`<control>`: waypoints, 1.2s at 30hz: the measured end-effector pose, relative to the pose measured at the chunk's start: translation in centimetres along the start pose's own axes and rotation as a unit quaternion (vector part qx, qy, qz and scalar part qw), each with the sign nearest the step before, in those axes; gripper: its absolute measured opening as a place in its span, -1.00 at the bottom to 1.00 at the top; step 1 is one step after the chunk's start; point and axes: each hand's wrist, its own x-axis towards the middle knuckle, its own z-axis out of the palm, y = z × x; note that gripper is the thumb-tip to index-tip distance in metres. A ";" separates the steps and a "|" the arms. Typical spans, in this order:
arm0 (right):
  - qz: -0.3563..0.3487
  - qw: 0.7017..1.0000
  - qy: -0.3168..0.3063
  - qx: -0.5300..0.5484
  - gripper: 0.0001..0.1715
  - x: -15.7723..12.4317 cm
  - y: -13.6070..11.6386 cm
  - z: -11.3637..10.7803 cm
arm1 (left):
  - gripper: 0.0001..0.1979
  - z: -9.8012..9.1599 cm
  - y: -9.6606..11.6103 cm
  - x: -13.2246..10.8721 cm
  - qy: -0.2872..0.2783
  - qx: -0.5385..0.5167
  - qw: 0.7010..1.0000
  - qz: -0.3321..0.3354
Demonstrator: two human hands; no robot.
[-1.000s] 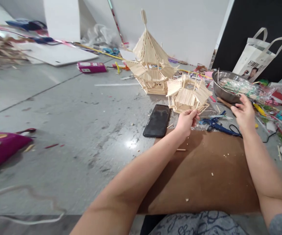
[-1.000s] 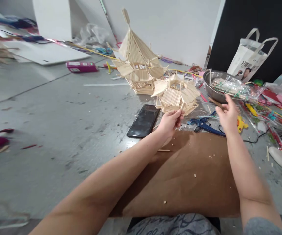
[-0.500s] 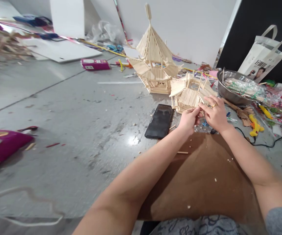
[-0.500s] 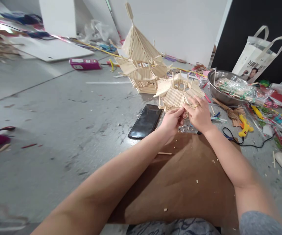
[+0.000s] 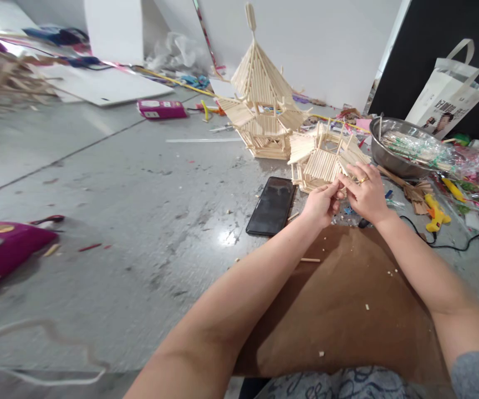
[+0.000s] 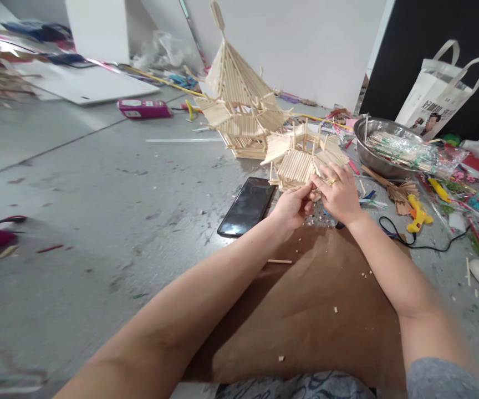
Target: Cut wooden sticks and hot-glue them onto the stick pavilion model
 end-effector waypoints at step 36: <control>0.011 1.000 -0.015 -0.023 -0.56 1.6 -0.9 0.2 | -0.73 -0.3 -0.1 0.4 0.007 0.051 0.996 0.068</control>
